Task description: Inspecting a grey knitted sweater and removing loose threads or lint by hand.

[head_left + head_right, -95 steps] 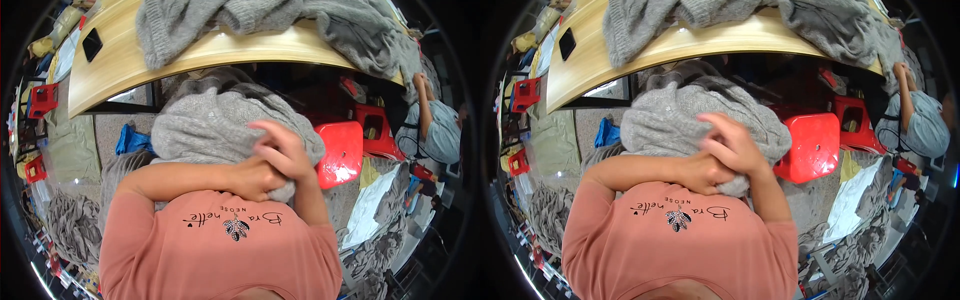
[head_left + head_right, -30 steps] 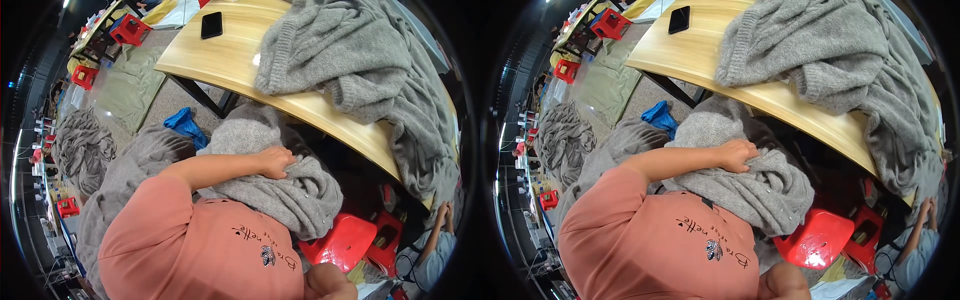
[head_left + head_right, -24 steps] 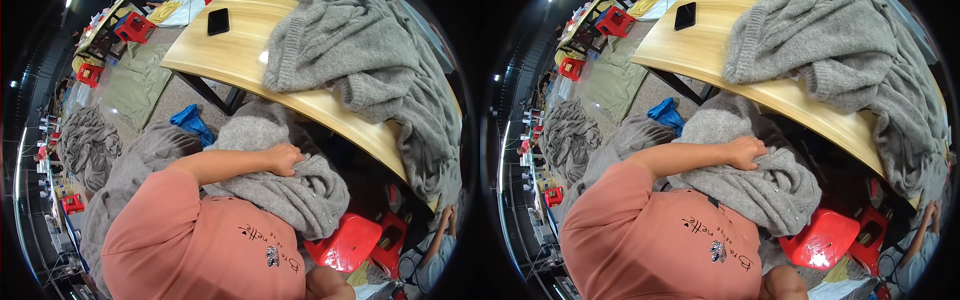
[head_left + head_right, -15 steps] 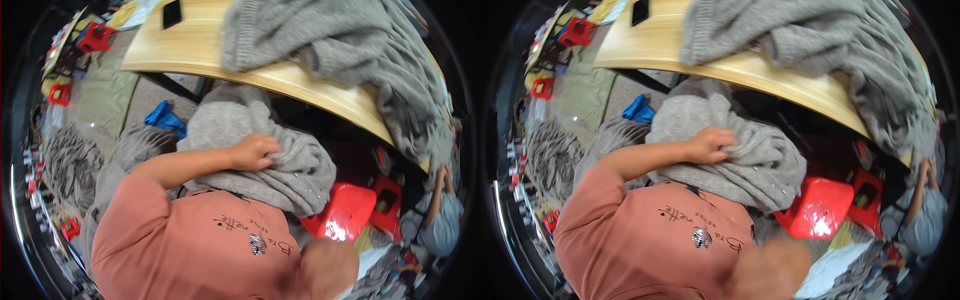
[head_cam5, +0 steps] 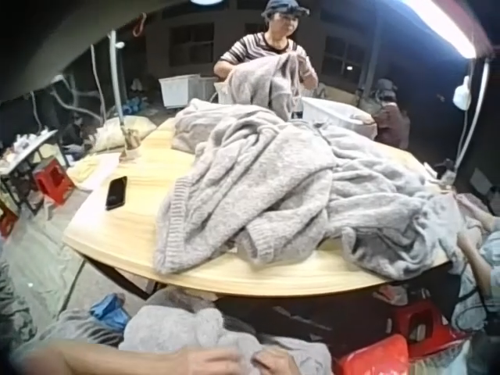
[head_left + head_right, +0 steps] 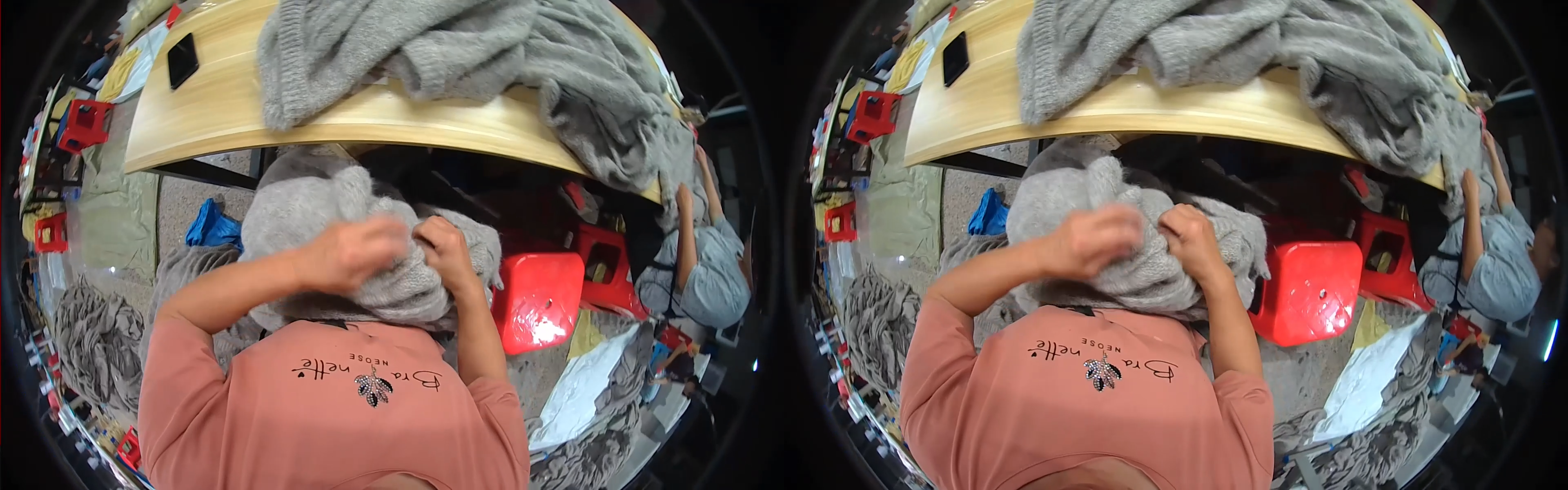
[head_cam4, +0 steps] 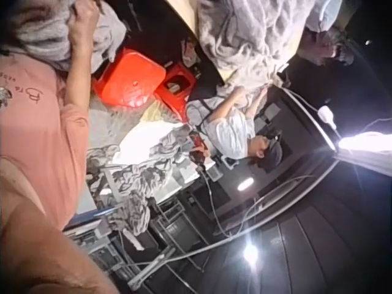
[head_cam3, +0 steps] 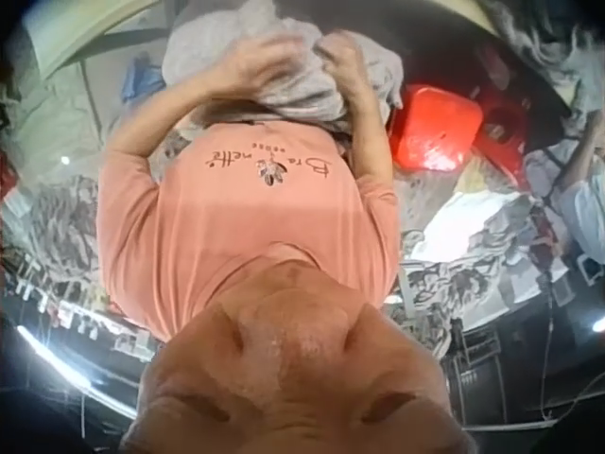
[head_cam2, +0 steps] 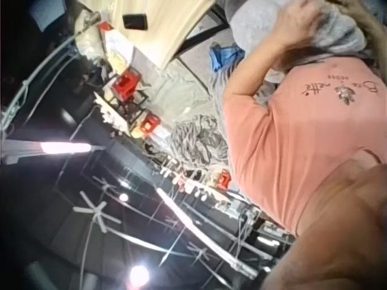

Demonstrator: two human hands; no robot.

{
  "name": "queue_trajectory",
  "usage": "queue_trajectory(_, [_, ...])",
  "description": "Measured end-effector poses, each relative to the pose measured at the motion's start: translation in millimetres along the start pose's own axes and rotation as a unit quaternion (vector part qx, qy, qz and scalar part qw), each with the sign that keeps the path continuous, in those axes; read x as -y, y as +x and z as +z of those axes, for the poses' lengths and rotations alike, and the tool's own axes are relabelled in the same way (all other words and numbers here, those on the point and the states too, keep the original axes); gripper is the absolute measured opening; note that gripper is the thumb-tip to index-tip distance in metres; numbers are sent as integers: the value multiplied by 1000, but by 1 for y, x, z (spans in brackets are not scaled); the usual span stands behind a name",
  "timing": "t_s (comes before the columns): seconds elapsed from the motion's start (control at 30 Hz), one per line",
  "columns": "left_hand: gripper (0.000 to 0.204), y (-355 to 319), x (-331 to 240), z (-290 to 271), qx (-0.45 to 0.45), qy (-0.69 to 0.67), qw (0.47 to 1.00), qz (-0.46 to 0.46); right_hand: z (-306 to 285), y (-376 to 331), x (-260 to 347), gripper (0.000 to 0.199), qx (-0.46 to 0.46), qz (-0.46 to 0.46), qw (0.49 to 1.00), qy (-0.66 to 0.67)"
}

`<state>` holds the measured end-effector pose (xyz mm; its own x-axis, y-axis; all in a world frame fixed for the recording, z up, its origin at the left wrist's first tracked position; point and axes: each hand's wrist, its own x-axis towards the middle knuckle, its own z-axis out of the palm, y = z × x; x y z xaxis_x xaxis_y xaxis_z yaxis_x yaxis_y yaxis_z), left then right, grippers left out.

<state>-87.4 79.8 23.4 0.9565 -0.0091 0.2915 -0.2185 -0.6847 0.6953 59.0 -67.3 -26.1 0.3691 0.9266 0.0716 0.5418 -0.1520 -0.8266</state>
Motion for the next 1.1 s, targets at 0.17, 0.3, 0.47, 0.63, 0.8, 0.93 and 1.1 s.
queue_trajectory(0.17, [63, 70, 51, -9, 172, -61, 983, 16, -21, -35, 50, 19, -82, -179, 978, -65])
queue_trajectory(0.3, [52, 66, 68, 9, 355, -215, 904, -105, -28, -55, 37, 15, -221, -109, 966, -77])
queue_trajectory(0.47, [29, 47, 59, -16, 184, -43, 978, -91, -17, -75, -25, 13, -282, 9, 950, -133])
queue_trajectory(0.63, [24, 28, 31, -39, -10, 28, 995, -93, 1, -152, -142, 45, -427, 392, 815, -33])
queue_trajectory(0.8, [39, 20, 27, -15, -48, -162, 972, -165, 6, -159, -147, 52, -319, 527, 753, 230])
queue_trajectory(0.93, [38, 14, 42, -9, -75, -421, 848, -313, 19, -181, -171, 53, -266, 545, 733, 308])
queue_trajectory(1.1, [38, 13, 47, -12, -64, -441, 770, -457, -3, -196, -138, 37, -256, 361, 734, 516])
